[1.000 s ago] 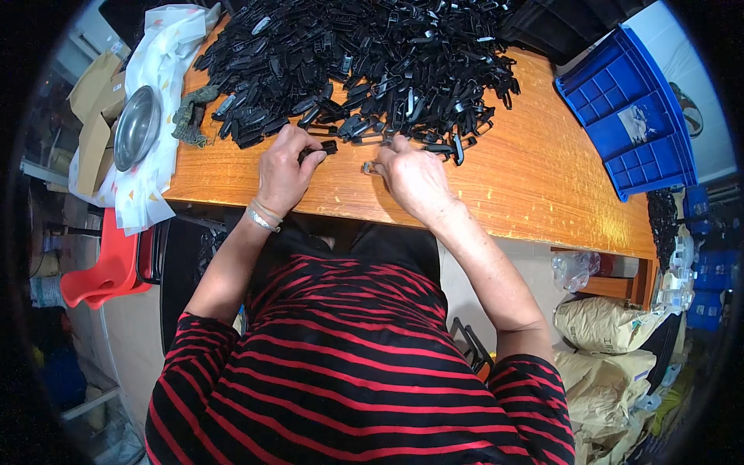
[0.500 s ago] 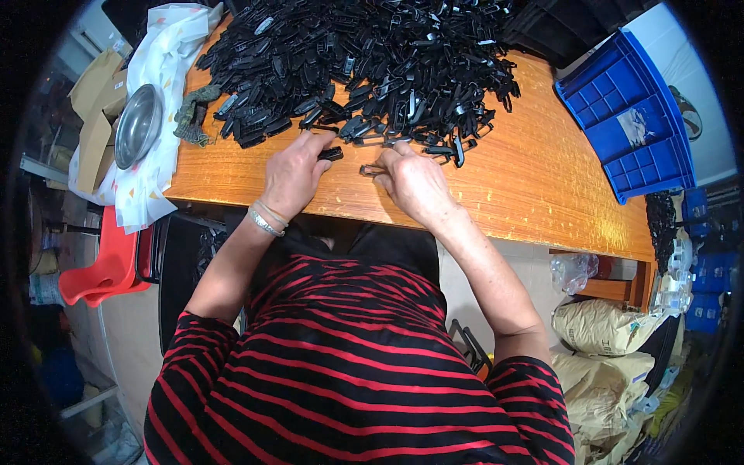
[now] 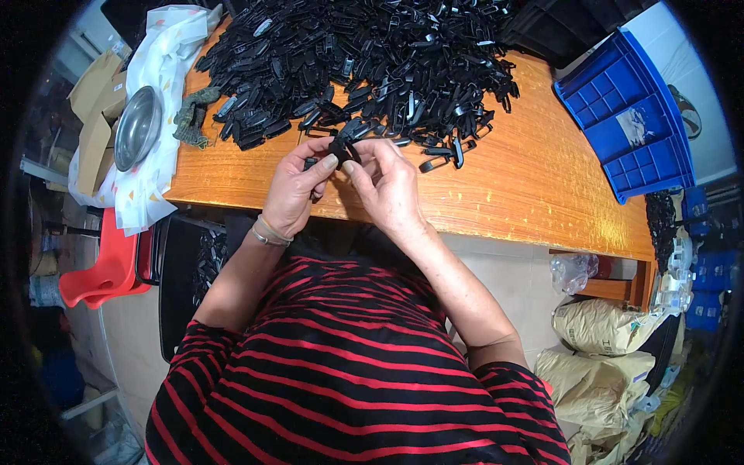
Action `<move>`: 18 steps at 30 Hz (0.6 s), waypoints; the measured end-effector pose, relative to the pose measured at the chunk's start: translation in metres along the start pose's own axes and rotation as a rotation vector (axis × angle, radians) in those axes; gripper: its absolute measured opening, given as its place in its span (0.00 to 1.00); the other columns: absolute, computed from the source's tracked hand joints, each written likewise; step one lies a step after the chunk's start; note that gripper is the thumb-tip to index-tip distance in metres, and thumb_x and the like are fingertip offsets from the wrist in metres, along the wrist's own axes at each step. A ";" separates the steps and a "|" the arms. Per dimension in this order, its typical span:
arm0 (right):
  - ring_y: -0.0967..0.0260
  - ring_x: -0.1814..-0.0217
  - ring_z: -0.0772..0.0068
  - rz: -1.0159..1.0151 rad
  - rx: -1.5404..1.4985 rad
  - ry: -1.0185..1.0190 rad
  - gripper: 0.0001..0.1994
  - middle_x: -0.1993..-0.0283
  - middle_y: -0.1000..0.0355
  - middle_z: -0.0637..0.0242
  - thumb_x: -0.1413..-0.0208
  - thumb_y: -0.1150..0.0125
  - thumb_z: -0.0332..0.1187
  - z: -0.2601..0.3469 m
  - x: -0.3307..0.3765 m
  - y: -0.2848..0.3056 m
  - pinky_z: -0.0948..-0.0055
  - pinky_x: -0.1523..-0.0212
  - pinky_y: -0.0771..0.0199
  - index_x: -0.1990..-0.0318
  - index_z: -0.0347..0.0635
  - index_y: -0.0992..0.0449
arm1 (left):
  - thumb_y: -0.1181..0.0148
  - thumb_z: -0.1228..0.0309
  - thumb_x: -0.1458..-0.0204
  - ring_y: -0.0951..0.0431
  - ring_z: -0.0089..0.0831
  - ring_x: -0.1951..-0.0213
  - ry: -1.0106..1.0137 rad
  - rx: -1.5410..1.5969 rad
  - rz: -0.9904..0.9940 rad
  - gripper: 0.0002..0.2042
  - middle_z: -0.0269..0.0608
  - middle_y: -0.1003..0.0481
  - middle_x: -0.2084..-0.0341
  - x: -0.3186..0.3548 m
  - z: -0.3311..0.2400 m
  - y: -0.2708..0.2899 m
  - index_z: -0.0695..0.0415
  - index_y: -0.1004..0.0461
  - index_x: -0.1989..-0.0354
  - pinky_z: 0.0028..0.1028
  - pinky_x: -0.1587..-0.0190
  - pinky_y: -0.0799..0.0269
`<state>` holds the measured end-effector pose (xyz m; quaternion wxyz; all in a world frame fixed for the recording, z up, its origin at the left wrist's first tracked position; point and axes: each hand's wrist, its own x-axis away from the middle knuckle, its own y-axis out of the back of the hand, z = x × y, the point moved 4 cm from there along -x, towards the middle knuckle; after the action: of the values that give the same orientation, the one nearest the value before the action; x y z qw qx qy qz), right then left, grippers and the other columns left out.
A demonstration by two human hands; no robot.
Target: Assembling small black plastic components by hand at a workbench.
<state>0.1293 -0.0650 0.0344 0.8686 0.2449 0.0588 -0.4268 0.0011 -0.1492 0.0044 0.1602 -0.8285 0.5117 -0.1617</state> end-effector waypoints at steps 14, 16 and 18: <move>0.33 0.73 0.70 -0.030 0.184 0.254 0.12 0.69 0.33 0.62 0.54 0.34 0.21 0.011 0.009 -0.004 0.73 0.71 0.31 0.60 0.38 0.26 | 0.39 0.76 0.46 0.33 0.13 0.70 -0.184 -0.112 -0.079 0.14 0.27 0.27 0.68 0.019 0.006 -0.009 0.59 0.25 0.50 0.14 0.68 0.35; 0.30 0.71 0.65 -0.048 0.230 0.304 0.13 0.67 0.32 0.60 0.55 0.34 0.21 0.011 0.015 -0.008 0.67 0.71 0.28 0.60 0.37 0.27 | 0.41 0.76 0.45 0.31 0.18 0.65 -0.453 -0.354 -0.088 0.12 0.30 0.27 0.67 0.020 0.000 -0.013 0.63 0.24 0.52 0.19 0.59 0.32; 0.30 0.71 0.64 -0.031 0.241 0.299 0.15 0.67 0.32 0.60 0.55 0.33 0.21 0.012 0.019 -0.009 0.69 0.72 0.28 0.58 0.37 0.28 | 0.43 0.75 0.43 0.31 0.17 0.65 -0.497 -0.451 -0.074 0.11 0.30 0.27 0.67 0.022 -0.002 -0.011 0.62 0.25 0.52 0.19 0.61 0.32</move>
<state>0.1328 -0.0890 0.0353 0.8079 0.4071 0.1394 -0.4027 0.0185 -0.1644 0.0138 0.0866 -0.8751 0.4496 0.1567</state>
